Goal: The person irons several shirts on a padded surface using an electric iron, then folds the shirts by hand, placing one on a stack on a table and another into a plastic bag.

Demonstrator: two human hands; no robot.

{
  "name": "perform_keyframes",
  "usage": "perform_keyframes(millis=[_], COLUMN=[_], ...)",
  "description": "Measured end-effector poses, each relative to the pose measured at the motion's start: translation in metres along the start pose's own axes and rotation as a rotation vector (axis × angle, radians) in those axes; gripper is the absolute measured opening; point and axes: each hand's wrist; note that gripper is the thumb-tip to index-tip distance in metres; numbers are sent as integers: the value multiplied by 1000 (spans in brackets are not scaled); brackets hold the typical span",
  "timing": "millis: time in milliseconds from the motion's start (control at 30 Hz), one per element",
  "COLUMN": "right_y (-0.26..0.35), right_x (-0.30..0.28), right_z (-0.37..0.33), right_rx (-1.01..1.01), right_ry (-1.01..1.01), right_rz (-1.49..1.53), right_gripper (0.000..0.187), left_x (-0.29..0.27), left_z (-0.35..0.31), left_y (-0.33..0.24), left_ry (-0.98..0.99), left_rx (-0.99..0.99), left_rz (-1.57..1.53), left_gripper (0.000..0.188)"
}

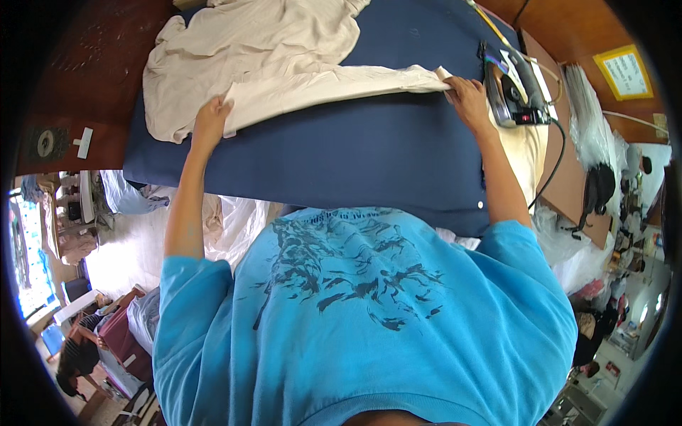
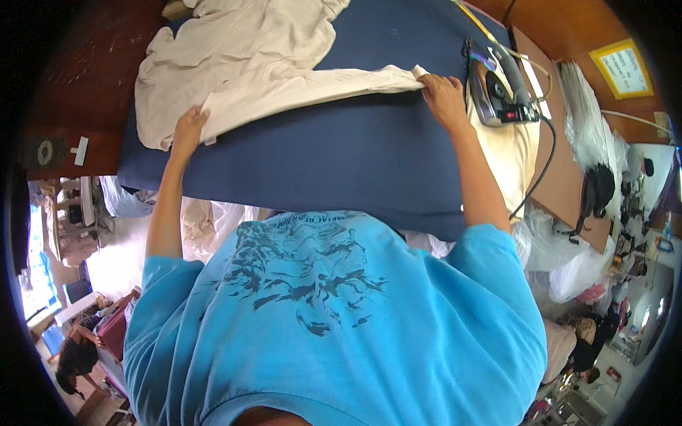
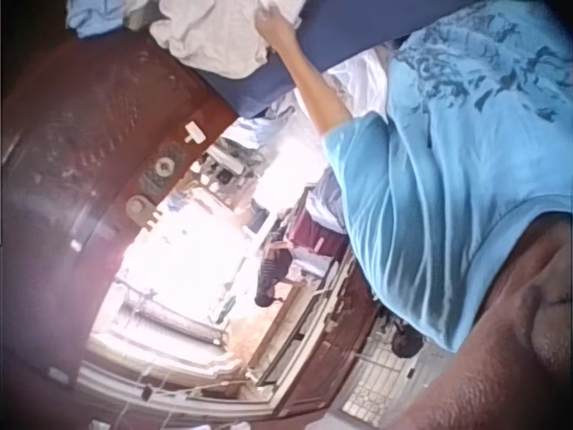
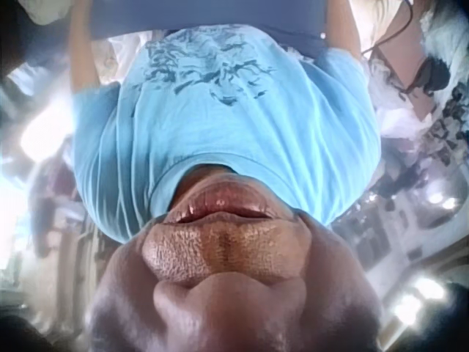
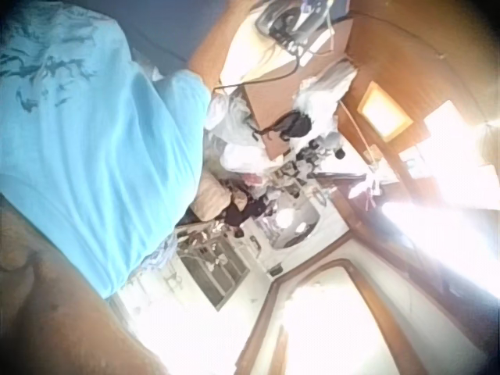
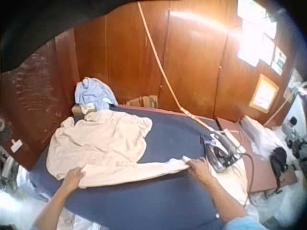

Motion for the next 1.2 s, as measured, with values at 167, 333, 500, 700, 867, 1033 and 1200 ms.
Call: perform_keyframes(millis=[167,333,500,700,867,1033,1200], right_y=[32,50,55,28,46,19,15], right_x=[-30,-42,3,13,3,18,-26], right_z=[-97,-84,-73,-68,-73,-96,-80], right_rx=[175,656,180,422,285,155,-9], right_ry=[685,99,164,41,-229,29,23], right_rz=[311,473,107,-163,79,158,-6], right_gripper=[33,31,25,31,29,14,12], left_x=[13,74,148,154,152,150,128], left_z=[-86,-56,22,91,46,-16,-8], left_y=[-22,-55,-123,-132,-112,-79,-85], left_ry=[195,-90,323,384,150,468,463], left_rx=[-351,411,904,551,939,933,961], left_rz=[261,252,483,1030,553,417,319], left_gripper=[48,56,43,44,44,20,20])
Point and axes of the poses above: each hand's wrist, its own z-axis towards the middle knuckle, its own x-axis out of the palm, y = z × x, and after that the axes turned 5 degrees about -z, right-handed
